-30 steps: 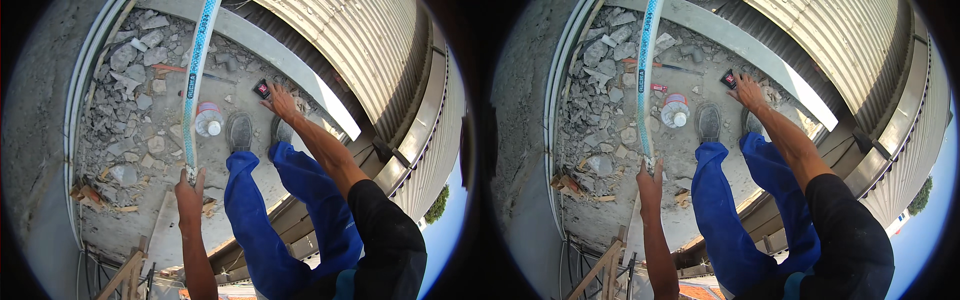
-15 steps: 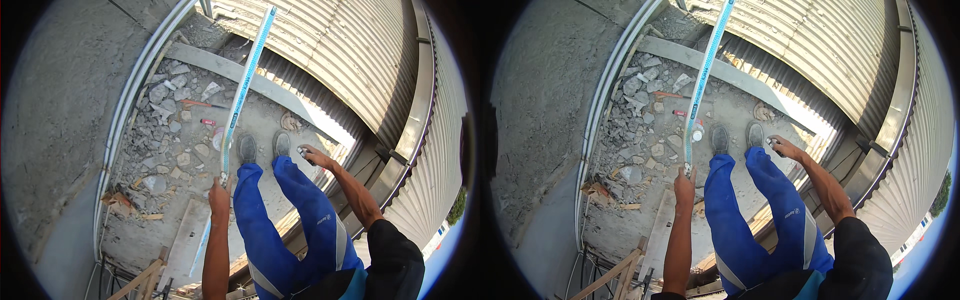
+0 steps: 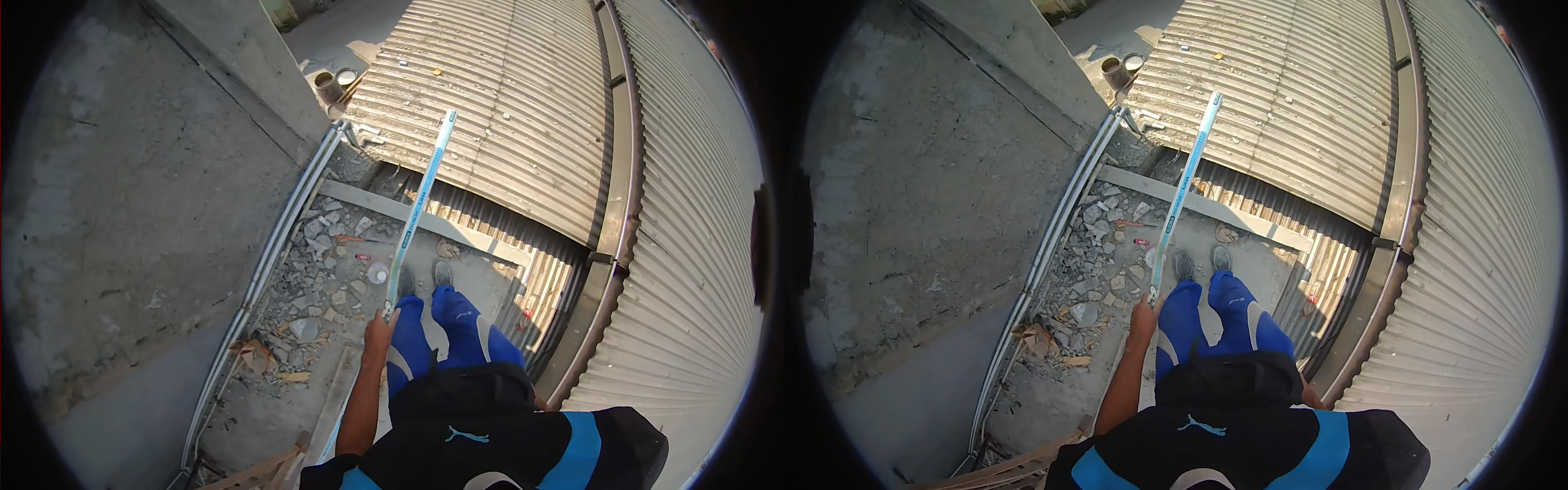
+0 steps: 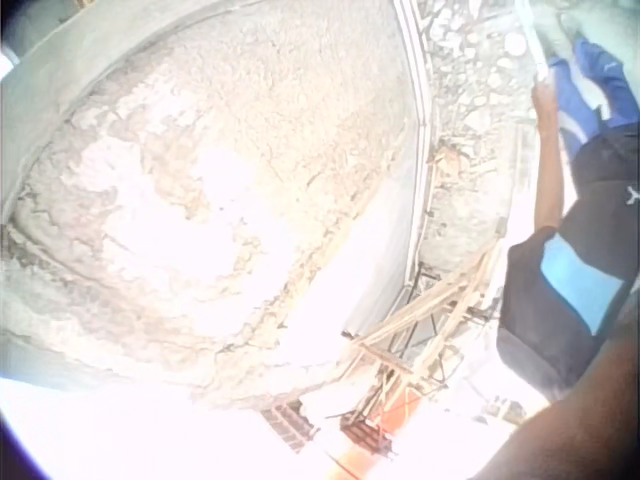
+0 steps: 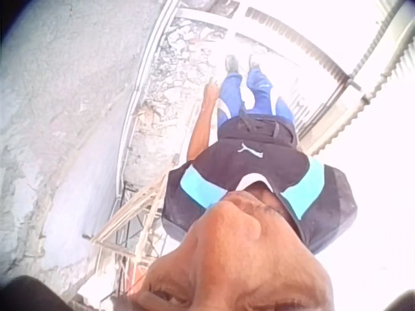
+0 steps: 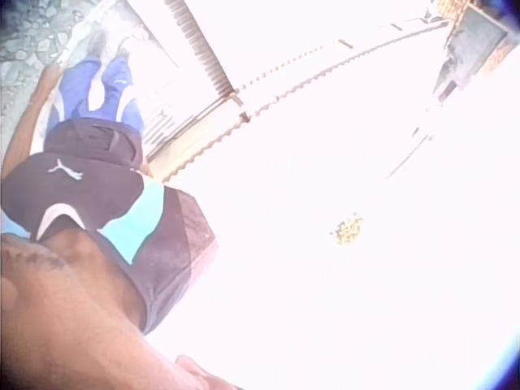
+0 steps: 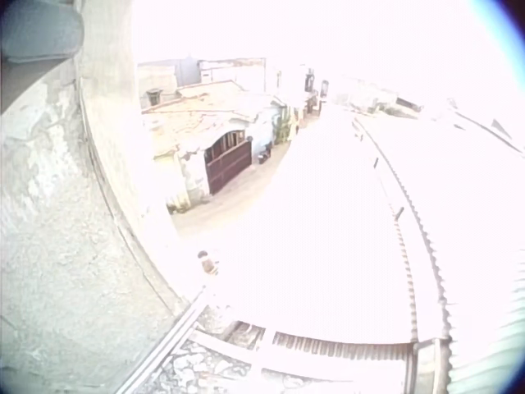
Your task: The person handles a curved PVC pipe, sands its surface using sandpaper, and attaches pipe fittings to connect the pipe onto the building's plumbing framework.
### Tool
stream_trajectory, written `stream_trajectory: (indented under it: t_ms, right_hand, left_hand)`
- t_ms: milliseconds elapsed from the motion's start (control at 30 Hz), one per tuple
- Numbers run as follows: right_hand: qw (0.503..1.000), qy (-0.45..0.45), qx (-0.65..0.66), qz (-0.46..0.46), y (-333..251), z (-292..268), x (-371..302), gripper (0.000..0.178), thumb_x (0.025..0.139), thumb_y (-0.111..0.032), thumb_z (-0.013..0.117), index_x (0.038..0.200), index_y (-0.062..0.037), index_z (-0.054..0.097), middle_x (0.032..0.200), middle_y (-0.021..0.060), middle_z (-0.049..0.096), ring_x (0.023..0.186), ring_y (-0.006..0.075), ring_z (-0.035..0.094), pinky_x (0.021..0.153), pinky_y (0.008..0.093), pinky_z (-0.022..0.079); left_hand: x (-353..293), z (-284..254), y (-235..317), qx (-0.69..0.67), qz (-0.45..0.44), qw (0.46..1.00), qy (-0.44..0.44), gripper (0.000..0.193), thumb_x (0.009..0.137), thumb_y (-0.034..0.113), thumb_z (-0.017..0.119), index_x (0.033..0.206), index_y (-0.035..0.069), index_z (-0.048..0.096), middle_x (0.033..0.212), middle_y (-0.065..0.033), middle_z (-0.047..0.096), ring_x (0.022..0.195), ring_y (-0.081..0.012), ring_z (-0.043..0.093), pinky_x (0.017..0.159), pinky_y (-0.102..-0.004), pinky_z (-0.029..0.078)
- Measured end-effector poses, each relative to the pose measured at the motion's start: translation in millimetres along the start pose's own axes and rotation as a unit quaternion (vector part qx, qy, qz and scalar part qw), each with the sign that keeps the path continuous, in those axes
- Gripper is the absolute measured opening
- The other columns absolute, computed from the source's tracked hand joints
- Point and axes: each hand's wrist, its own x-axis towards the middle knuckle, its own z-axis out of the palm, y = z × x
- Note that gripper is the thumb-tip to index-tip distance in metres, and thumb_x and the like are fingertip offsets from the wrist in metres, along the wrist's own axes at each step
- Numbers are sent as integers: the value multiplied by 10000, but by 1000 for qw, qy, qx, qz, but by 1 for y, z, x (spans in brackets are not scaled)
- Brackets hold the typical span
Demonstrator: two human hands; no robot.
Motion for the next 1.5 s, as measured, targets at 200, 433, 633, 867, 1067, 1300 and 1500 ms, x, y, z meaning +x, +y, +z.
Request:
stream_trajectory:
  t_ms: [200, 433, 633, 867, 1067, 1300, 1500]
  right_hand:
    - [977, 8, -101, -187, -32, 31, -8, 430, 882, -212, 470, 1278, -45, 447, 1112, 88, 553, 1010, 186, 541, 881, 288, 426]
    - [944, 5, -192, -267, -83, 30, 18, 434, 920, -227, 490, 1303, -32, 430, 1175, 111, 534, 1084, 203, 511, 953, 303, 385]
    - [866, 11, -407, -289, -107, 4, 66, 386, 934, -249, 482, 1267, -52, 477, 1112, 69, 554, 995, 138, 519, 855, 273, 427]
    - [962, -148, -174, -149, -143, 9, -2, 372, 894, -268, 543, 1225, -100, 519, 885, -6, 552, 762, 63, 503, 576, 228, 400]
    - [871, -132, -372, -293, -127, 6, 63, 470, 913, -295, 474, 1282, -5, 455, 1240, 102, 527, 1143, 205, 475, 966, 275, 347]
    - [942, -70, -279, -173, -187, 28, 29, 408, 877, -390, 517, 987, -17, 642, 805, 64, 658, 666, 125, 613, 526, 267, 464]
    - [985, -40, 157, -66, -160, 42, 51, 252, 837, -320, 611, 900, -76, 622, 810, 61, 660, 637, 154, 618, 552, 280, 496]
  left_hand:
    - [-7, -7, -7, 26, -6, 1000, 16, 553, 849, 488, 539, 1038, -32, 563, 886, -295, 612, 885, -456, 580, 766, -487, 449]
    - [-17, -10, -1, 8, 22, 999, 25, 555, 839, 491, 553, 1033, -28, 578, 919, -282, 617, 908, -436, 583, 791, -475, 446]
    - [-28, -10, 20, 12, 25, 1000, -10, 580, 834, 510, 550, 1072, -19, 556, 924, -294, 611, 929, -440, 578, 804, -482, 444]
    - [-40, -10, 30, 47, -11, 999, -17, 662, 816, 605, 505, 1104, 10, 553, 939, -279, 619, 936, -434, 585, 819, -483, 452]
    - [-35, -10, 41, 53, 4, 999, 10, 646, 828, 597, 492, 1104, 15, 536, 958, -269, 618, 945, -437, 580, 815, -496, 450]
    - [-36, -15, 40, 63, -7, 998, 15, 654, 823, 602, 495, 1113, 16, 528, 969, -276, 613, 948, -440, 578, 820, -499, 445]
    - [-30, -15, 38, 67, 13, 998, 13, 639, 831, 573, 508, 1110, -2, 529, 940, -291, 610, 931, -451, 577, 803, -502, 448]
